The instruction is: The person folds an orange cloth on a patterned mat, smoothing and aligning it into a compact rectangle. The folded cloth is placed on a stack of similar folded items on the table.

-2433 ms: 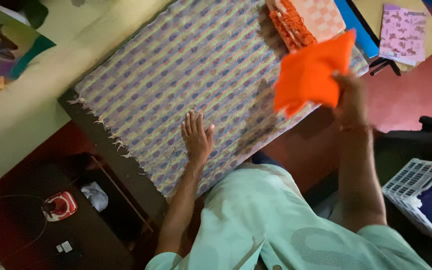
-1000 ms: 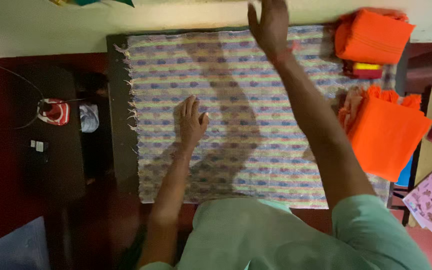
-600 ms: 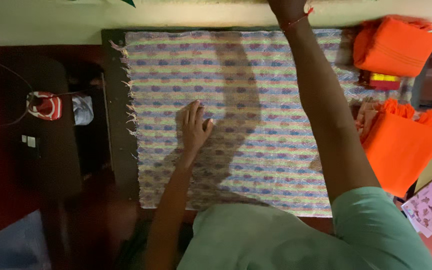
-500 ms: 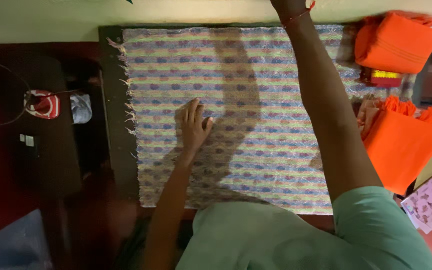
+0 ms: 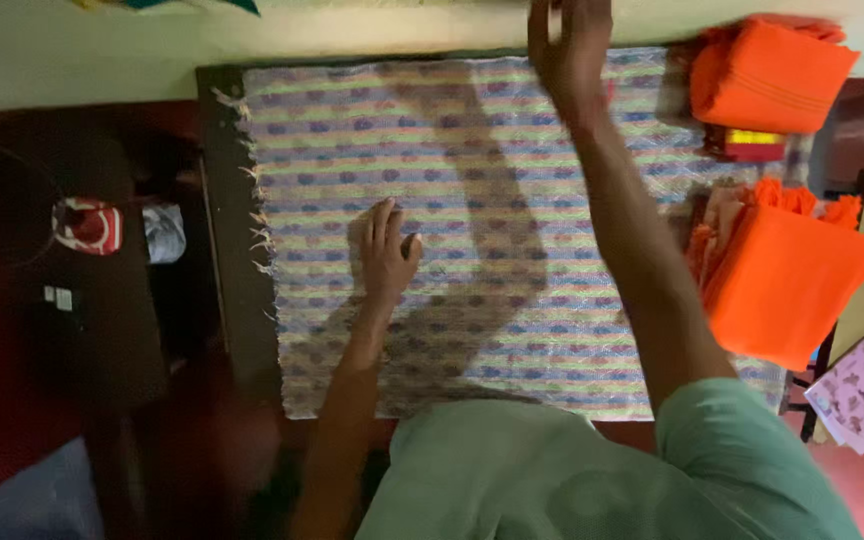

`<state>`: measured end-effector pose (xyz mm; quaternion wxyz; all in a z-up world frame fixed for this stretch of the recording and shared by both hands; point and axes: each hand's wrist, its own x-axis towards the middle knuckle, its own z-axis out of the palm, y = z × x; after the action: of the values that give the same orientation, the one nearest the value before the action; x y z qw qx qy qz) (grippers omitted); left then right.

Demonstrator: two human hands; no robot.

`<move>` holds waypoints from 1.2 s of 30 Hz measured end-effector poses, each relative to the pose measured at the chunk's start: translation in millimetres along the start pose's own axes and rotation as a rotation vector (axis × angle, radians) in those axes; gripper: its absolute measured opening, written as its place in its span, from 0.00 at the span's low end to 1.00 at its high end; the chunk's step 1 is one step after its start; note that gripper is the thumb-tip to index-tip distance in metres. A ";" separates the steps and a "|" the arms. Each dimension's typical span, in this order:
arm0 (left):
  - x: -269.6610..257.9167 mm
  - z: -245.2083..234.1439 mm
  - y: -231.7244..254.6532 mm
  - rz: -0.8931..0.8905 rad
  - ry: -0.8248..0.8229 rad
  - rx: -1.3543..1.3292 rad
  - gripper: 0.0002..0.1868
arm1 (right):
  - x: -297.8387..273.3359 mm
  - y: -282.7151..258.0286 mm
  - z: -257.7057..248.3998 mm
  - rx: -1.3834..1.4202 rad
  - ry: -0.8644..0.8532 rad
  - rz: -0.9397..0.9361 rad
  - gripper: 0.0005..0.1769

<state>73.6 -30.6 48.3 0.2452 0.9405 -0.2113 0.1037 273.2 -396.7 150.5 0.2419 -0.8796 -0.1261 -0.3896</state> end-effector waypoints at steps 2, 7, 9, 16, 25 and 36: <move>1.9 0.1 2.4 -0.008 0.010 -0.011 0.25 | -43.7 -21.8 -40.3 0.081 0.038 0.100 0.06; 0.2 1.8 3.1 -0.047 -0.023 -0.027 0.27 | -161.1 -28.6 -184.3 0.088 -0.082 0.503 0.07; 0.6 1.2 3.3 -0.007 -0.034 -0.006 0.28 | -188.7 -6.6 -242.9 0.037 -0.064 0.572 0.05; 6.7 -13.5 21.5 0.003 -0.055 0.019 0.27 | -232.1 124.3 -321.1 0.073 0.042 0.787 0.09; -69.1 -16.1 91.8 -0.181 -0.014 -0.206 0.28 | -170.1 189.5 -261.5 0.516 0.188 1.437 0.19; -180.5 -44.2 109.7 -0.618 0.100 -0.646 0.25 | -148.0 159.5 -234.5 0.808 0.003 1.234 0.13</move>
<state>-140.1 -32.4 78.1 0.5554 0.8286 0.0700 -0.0002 93.9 -660.2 123.7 0.7224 -0.6325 0.2581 -0.1070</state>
